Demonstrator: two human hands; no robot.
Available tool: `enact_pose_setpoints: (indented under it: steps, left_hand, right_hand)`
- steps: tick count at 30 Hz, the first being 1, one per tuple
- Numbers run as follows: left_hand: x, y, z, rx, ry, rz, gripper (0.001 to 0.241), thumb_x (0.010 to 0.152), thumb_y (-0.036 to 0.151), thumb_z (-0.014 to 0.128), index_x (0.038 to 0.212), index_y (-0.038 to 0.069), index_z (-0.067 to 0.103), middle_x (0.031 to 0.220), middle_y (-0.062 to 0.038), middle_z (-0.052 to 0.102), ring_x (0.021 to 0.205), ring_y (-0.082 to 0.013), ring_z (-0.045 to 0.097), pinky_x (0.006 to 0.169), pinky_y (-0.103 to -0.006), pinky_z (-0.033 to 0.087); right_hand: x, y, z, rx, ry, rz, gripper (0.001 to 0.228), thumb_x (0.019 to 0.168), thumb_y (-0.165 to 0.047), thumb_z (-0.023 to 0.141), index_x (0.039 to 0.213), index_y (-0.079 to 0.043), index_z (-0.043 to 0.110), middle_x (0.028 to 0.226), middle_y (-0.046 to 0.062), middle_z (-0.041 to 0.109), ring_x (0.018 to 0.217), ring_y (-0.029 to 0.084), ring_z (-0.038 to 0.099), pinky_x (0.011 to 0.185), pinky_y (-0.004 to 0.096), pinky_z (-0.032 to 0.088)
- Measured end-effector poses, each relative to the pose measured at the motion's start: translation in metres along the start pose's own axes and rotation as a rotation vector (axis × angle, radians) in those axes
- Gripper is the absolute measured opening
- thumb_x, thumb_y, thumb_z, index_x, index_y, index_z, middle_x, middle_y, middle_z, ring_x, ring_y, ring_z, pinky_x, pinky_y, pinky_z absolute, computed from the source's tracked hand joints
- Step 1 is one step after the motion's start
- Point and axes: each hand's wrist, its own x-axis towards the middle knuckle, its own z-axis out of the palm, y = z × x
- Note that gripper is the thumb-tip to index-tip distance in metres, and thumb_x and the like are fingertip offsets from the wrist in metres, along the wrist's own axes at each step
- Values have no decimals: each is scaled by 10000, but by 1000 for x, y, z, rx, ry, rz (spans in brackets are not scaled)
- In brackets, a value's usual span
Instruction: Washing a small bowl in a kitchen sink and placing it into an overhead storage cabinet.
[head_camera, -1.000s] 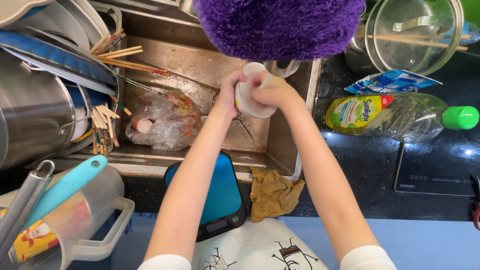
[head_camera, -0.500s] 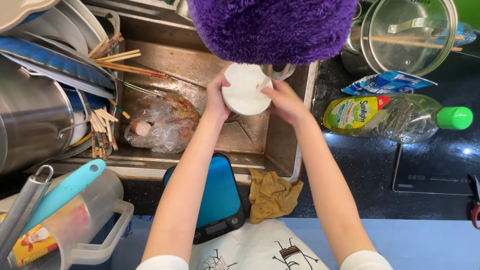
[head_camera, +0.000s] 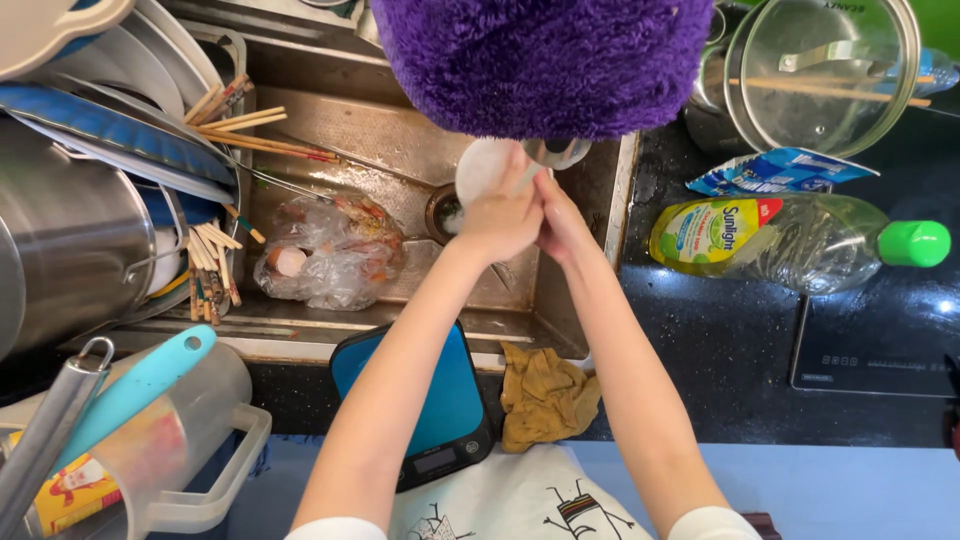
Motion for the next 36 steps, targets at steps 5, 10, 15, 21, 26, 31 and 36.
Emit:
enact_pose_setpoints:
  steps: [5, 10, 15, 21, 26, 31, 36]
  left_hand:
    - [-5, 11, -15, -98, -11, -12, 405, 857, 279, 558, 1165, 43, 673, 1161, -183, 688, 989, -352, 699, 886, -450, 540]
    - [62, -29, 27, -592, 316, -100, 286, 764, 224, 650, 769, -55, 713, 772, -236, 729, 771, -357, 765, 690, -457, 566]
    - [64, -29, 39, -378, 482, -135, 239, 780, 175, 656, 800, -51, 731, 804, -283, 713, 819, -413, 715, 749, -479, 548]
    - [20, -24, 8, -350, 453, -348, 345, 986, 309, 588, 1065, 2, 723, 1011, -234, 752, 972, -377, 707, 864, -447, 519]
    - [30, -37, 24, -1255, 277, -441, 462, 962, 409, 621, 1203, 15, 627, 1105, -120, 699, 971, -245, 704, 827, -385, 601]
    - [27, -48, 31, -1026, 503, -357, 358, 980, 227, 634, 1215, -39, 684, 1095, -145, 769, 960, -226, 747, 863, -342, 593]
    - [23, -84, 25, -1303, 641, -430, 361, 988, 206, 596, 1257, -34, 598, 1110, -136, 728, 960, -224, 715, 848, -349, 584]
  right_hand:
    - [-13, -21, 13, -11, -2, -91, 526, 1073, -458, 458, 1536, -212, 406, 1501, 96, 539, 1323, 266, 577, 1045, 497, 533]
    - [-32, -34, 43, -26, 82, 3, 488, 1027, -476, 393, 1441, -218, 392, 1392, 93, 570, 1204, 289, 639, 845, 514, 624]
    - [-42, -29, 54, -24, 56, -26, 555, 1026, -568, 357, 1471, -237, 388, 1380, 84, 569, 1191, 266, 630, 832, 474, 619]
    - [-60, -39, 68, -193, 193, -40, 538, 980, -500, 453, 1410, -184, 384, 1343, 114, 566, 1127, 285, 666, 763, 491, 625]
    - [-55, 2, 64, -785, 355, -457, 621, 947, -323, 707, 1449, -118, 403, 1374, 172, 539, 1214, 331, 621, 963, 465, 545]
    - [-64, 1, 82, -981, 369, -742, 811, 850, -168, 782, 1525, -68, 343, 1421, 222, 401, 1302, 386, 500, 1089, 452, 461]
    - [-60, -24, 98, -995, 282, -904, 420, 930, -64, 696, 1332, -20, 584, 1287, 219, 495, 1168, 359, 489, 957, 436, 473]
